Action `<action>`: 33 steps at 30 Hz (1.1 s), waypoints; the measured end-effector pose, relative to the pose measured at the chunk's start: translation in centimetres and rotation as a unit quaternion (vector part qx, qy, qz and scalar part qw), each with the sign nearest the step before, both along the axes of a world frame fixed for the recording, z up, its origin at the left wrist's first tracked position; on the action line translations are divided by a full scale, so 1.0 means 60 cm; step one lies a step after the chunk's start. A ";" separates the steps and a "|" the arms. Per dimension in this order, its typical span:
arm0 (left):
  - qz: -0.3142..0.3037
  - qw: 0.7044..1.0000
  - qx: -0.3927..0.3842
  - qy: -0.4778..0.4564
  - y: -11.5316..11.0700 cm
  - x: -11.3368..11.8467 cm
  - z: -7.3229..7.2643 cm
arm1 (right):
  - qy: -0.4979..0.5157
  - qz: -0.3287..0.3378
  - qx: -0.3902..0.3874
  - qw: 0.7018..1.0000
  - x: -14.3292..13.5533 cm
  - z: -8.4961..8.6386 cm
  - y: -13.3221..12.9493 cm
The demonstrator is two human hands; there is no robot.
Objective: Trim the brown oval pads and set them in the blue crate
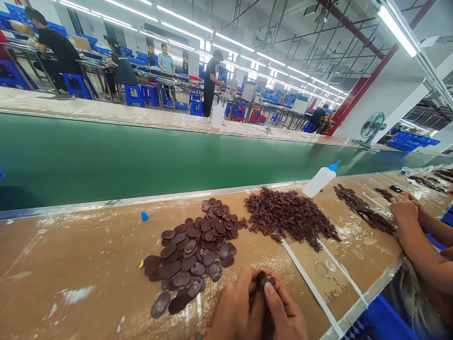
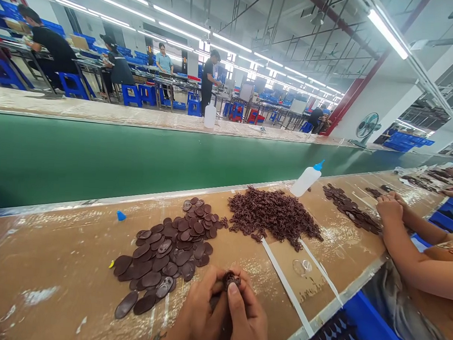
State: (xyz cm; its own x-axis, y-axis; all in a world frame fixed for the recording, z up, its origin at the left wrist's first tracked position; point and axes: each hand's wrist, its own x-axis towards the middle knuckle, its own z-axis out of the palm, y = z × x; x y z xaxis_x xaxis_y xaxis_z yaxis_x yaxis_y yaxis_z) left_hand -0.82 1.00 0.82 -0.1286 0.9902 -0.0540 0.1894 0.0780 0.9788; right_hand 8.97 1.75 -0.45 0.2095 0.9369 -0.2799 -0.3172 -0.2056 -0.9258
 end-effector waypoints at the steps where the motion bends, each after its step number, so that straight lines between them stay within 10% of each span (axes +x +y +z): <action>1: -0.004 1.000 0.003 0.004 -0.001 -0.001 0.001 | 0.006 0.005 -0.001 1.000 0.000 -0.002 -0.001; 33: -0.043 0.992 0.094 0.078 -0.012 -0.009 0.013 | 0.177 -0.009 -0.044 0.983 0.004 0.034 -0.004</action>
